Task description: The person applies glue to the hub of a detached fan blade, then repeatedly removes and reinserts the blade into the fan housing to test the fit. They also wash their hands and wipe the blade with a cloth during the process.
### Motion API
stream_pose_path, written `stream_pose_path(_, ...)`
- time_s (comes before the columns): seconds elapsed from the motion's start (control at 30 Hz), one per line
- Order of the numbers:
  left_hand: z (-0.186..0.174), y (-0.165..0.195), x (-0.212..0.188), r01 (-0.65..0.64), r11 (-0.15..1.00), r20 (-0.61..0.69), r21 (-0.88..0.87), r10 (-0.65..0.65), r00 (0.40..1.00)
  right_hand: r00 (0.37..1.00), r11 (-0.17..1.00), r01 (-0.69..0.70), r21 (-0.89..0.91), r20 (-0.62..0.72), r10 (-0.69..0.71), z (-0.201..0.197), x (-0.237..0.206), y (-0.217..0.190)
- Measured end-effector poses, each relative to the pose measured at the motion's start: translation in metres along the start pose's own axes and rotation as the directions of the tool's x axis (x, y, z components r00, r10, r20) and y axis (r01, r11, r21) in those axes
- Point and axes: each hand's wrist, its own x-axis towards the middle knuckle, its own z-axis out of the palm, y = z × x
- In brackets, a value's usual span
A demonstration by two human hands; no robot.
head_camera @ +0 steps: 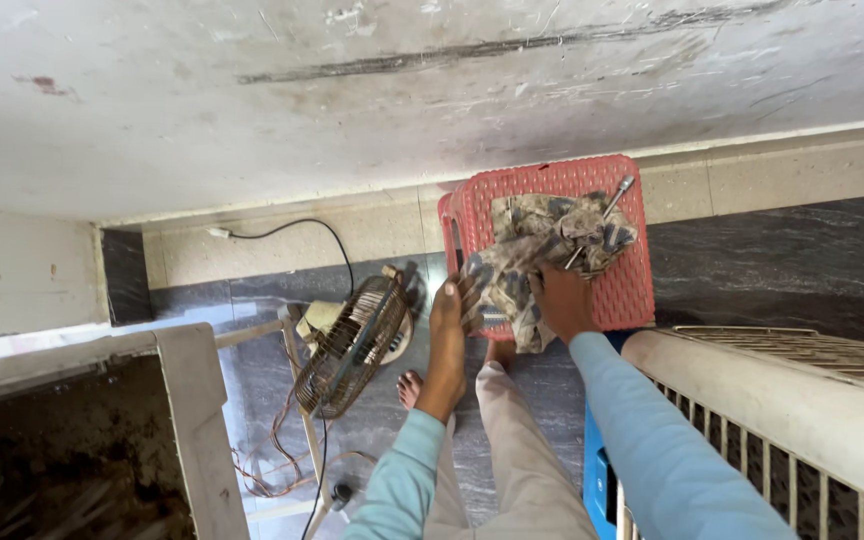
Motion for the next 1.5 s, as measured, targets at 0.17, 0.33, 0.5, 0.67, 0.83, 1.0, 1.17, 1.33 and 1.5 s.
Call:
stream_pose_path(0.17,0.025,-0.02,0.037,-0.016,0.982,-0.047,0.19,0.025,0.999,0.893,0.969,0.24,-0.064,-0.376,-0.246,-0.005,-0.011,0.017)
stream_pose_path(0.33,0.066,-0.057,0.094,-0.338,0.305,0.259,0.89,0.272,0.927,0.874,0.981,0.144,0.126,-0.482,-0.066,-0.024,-0.05,0.052)
stream_pose_path(0.5,0.073,-0.076,0.121,-0.141,0.33,0.063,0.933,0.236,0.97,0.944,0.98,0.16,-0.12,-0.273,-0.187,-0.03,-0.078,0.077)
stream_pose_path(0.67,-0.001,0.02,0.084,-0.009,0.996,-0.544,-0.083,-0.038,0.838,0.953,0.943,0.265,-0.202,-0.092,-0.288,-0.023,-0.077,0.097)
stream_pose_path(0.83,-0.034,0.138,-0.044,-0.571,0.757,-0.02,-0.318,0.596,0.802,0.91,0.848,0.414,-0.332,0.113,-0.4,0.004,-0.047,0.087)
stream_pose_path(1.0,0.014,0.201,-0.116,-0.497,0.68,0.011,-0.539,0.596,0.803,0.952,0.854,0.276,-0.441,0.248,-0.18,0.026,-0.02,0.05)
stream_pose_path(1.17,0.019,0.237,-0.142,-0.506,0.619,-0.03,-0.601,0.614,0.789,0.976,0.897,0.157,-0.413,-0.075,-0.205,0.011,-0.029,0.022)
stream_pose_path(1.33,0.028,0.272,-0.171,-0.318,0.678,0.088,-0.663,0.492,0.866,0.869,0.712,0.494,0.499,-0.265,-0.418,-0.022,-0.049,-0.047)
stream_pose_path(1.5,0.033,0.31,-0.133,-0.398,0.866,0.225,-0.304,0.471,0.853,0.756,0.587,0.644,0.491,-0.291,-0.587,-0.015,-0.049,-0.131)
